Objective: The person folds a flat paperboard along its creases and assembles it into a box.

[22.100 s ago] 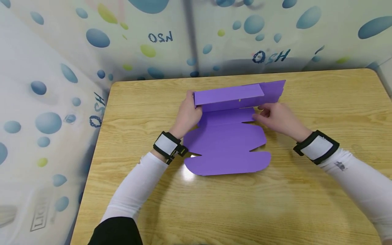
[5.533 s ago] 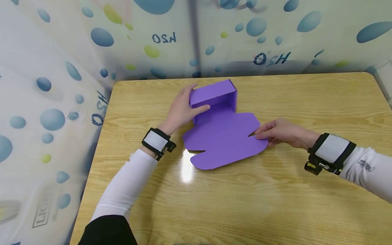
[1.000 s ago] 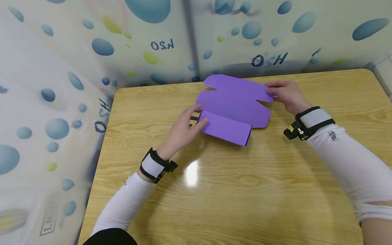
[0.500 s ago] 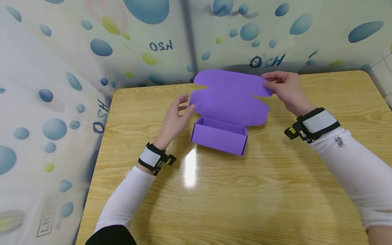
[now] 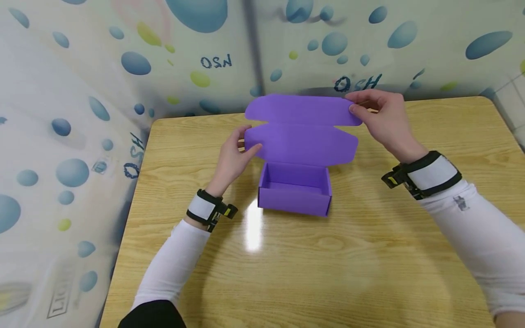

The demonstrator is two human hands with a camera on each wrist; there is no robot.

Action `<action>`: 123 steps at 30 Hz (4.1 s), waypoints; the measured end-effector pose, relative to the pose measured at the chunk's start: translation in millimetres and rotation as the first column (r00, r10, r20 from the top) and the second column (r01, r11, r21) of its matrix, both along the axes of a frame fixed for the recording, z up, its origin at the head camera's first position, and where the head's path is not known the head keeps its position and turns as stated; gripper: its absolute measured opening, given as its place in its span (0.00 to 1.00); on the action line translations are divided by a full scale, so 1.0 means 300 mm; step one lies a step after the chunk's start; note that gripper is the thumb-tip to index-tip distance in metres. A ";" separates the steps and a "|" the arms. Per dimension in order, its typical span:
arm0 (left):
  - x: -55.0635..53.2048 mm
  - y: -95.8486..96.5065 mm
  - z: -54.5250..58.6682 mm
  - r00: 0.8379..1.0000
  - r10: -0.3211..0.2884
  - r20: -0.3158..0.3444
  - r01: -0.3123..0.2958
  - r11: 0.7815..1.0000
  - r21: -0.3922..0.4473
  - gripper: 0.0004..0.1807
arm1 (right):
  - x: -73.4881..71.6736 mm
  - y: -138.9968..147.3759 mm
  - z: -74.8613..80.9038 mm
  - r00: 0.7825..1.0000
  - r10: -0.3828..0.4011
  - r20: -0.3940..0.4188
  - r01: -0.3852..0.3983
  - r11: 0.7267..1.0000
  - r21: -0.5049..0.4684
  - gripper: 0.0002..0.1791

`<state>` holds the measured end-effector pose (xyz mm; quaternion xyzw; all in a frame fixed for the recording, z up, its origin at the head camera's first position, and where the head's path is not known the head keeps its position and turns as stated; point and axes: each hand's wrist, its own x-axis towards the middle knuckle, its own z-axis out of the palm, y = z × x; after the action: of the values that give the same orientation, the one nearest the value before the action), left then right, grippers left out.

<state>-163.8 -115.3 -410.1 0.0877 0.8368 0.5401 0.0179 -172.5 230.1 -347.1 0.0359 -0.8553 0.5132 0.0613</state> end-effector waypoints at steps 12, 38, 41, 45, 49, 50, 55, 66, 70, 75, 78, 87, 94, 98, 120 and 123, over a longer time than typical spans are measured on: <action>0.037 -0.006 0.028 0.999 -0.016 -0.042 0.020 0.995 0.103 0.10 | 0.092 -0.017 0.025 0.971 -0.004 -0.237 -0.013 0.997 -0.073 0.13; 0.098 -0.011 0.004 0.994 0.020 -0.107 0.000 0.982 0.188 0.09 | 0.211 0.009 -0.132 0.983 0.079 -0.163 -0.049 0.983 0.175 0.15; 0.102 -0.009 -0.001 0.993 0.024 -0.117 0.000 0.980 0.198 0.10 | 0.210 -0.004 -0.142 0.980 0.092 -0.176 -0.036 0.954 0.296 0.15; 0.103 -0.007 -0.009 0.992 0.026 -0.123 0.000 0.979 0.206 0.12 | 0.211 -0.020 -0.151 0.977 0.075 -0.201 -0.010 0.952 0.306 0.15; 0.105 -0.007 -0.017 0.990 0.056 -0.132 -0.028 0.979 0.202 0.12 | 0.216 -0.034 -0.156 0.974 0.061 -0.220 0.007 0.956 0.294 0.14; 0.105 -0.006 -0.018 0.989 0.064 -0.137 -0.036 0.980 0.198 0.12 | 0.217 -0.037 -0.158 0.973 0.057 -0.224 0.011 0.956 0.293 0.14; 0.107 -0.003 -0.021 0.984 0.087 -0.155 -0.059 0.982 0.179 0.11 | 0.217 -0.049 -0.162 0.966 0.046 -0.256 0.031 0.956 0.292 0.11; 0.109 0.012 -0.026 0.971 0.143 -0.190 -0.112 0.979 0.168 0.08 | 0.218 -0.064 -0.170 0.950 0.012 -0.311 0.082 0.954 0.289 0.09; 0.109 0.016 -0.030 0.963 0.159 -0.215 -0.125 0.978 0.164 0.06 | 0.221 -0.071 -0.174 0.943 -0.005 -0.332 0.106 0.952 0.288 0.09; 0.114 0.022 -0.028 0.954 0.180 -0.239 -0.145 0.977 0.159 0.05 | 0.225 -0.082 -0.182 0.933 -0.033 -0.358 0.142 0.949 0.282 0.09; 0.118 0.026 -0.026 0.945 0.198 -0.259 -0.164 0.975 0.147 0.05 | 0.228 -0.092 -0.188 0.925 -0.043 -0.377 0.158 0.947 0.281 0.09; 0.124 0.044 -0.018 0.905 0.205 -0.372 -0.206 0.978 0.038 0.04 | 0.235 -0.122 -0.199 0.915 -0.037 -0.401 0.164 0.944 0.288 0.10; 0.124 0.040 -0.011 0.923 0.119 -0.365 -0.134 0.991 -0.016 0.03 | 0.234 -0.125 -0.198 0.916 -0.047 -0.399 0.170 0.945 0.281 0.10; 0.127 0.032 -0.003 0.949 0.040 -0.313 -0.042 0.999 0.000 0.08 | 0.232 -0.117 -0.202 0.913 -0.055 -0.403 0.180 0.943 0.279 0.10; 0.131 0.001 -0.007 0.976 -0.146 -0.163 0.163 0.982 0.096 0.20 | 0.221 -0.090 -0.203 0.915 -0.102 -0.390 0.213 0.944 0.254 0.11; 0.131 0.004 -0.006 0.976 -0.148 -0.157 0.166 0.980 0.108 0.20 | 0.222 -0.090 -0.203 0.916 -0.105 -0.388 0.216 0.943 0.253 0.12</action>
<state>-124.3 -114.1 -412.0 0.1943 0.7923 0.5783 -0.0070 -106.1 203.2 -407.8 0.0691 -0.8945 0.3589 0.2573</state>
